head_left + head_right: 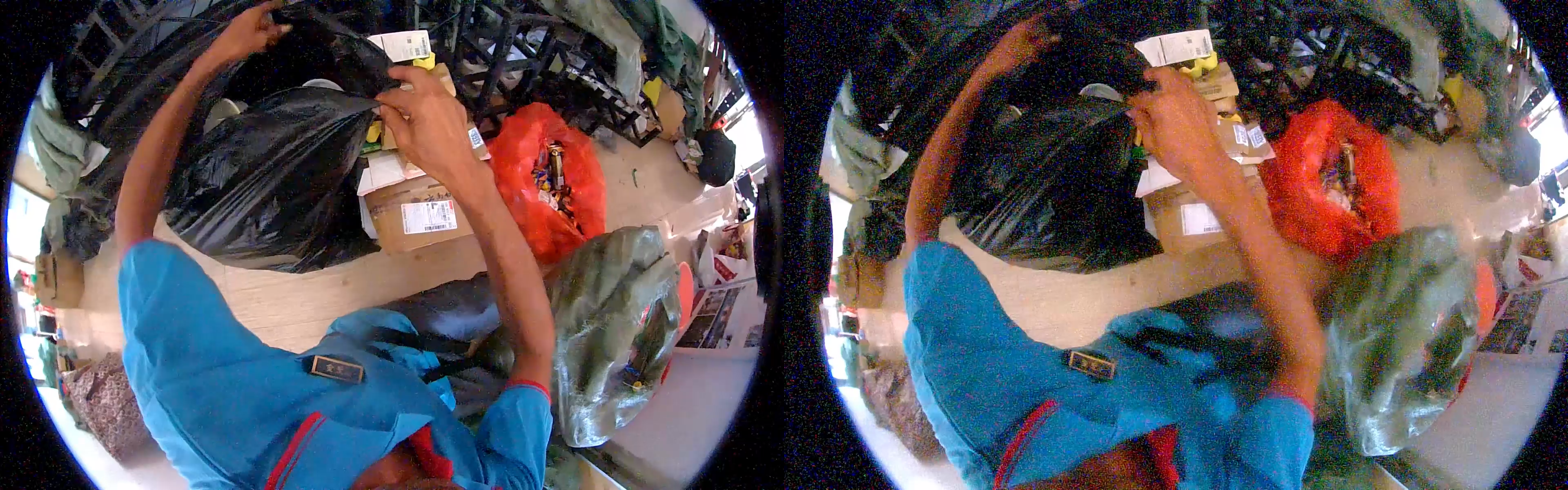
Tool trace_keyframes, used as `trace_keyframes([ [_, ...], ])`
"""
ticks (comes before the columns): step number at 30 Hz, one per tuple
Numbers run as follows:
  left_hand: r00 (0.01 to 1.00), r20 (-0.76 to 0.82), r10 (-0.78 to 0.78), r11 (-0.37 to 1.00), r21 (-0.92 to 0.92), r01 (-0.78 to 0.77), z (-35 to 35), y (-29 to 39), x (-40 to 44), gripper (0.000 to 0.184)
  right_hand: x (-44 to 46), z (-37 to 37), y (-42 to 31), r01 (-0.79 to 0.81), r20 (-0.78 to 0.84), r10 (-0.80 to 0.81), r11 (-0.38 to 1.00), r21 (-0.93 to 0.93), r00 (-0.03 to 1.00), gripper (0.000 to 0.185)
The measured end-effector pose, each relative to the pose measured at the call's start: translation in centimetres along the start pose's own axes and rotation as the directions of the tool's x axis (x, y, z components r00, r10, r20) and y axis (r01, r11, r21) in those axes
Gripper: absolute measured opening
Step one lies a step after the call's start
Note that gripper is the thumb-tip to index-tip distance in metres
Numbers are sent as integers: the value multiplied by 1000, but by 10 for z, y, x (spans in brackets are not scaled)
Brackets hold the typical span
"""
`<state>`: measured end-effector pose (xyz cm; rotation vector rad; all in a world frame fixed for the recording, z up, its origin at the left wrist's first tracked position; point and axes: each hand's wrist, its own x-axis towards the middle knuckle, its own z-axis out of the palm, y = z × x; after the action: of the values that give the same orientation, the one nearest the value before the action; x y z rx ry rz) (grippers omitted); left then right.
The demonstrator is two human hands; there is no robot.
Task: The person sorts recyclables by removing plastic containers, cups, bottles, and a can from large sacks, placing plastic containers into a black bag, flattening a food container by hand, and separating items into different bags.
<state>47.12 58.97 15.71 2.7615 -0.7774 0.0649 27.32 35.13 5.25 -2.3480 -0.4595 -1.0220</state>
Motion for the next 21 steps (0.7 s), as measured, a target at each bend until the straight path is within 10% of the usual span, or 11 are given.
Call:
trace_keyframes([
  [2,963,-135,233,926,-270,-262,33,-18,-36,54,-3,2,1,-23,13,22,998,61,1000,14],
  [4,898,-90,431,895,-88,-438,50,-16,-84,54,-7,6,4,-22,26,20,997,80,999,13],
  [6,955,262,141,989,-81,-123,41,-6,-130,54,-10,9,10,-14,34,11,996,88,999,13],
  [11,884,465,37,988,-148,36,-19,34,-209,38,-19,7,7,-6,66,-4,988,154,998,14],
  [13,869,366,334,891,-422,-165,-33,41,-234,31,-16,7,-5,8,49,-17,982,190,999,15],
  [18,979,-187,84,929,-342,-145,15,-23,-216,37,-47,-5,15,-47,35,50,997,-64,998,17],
  [21,999,22,38,957,-289,-30,7,-31,-221,48,-99,-16,31,-179,-4,181,976,127,983,21],
])
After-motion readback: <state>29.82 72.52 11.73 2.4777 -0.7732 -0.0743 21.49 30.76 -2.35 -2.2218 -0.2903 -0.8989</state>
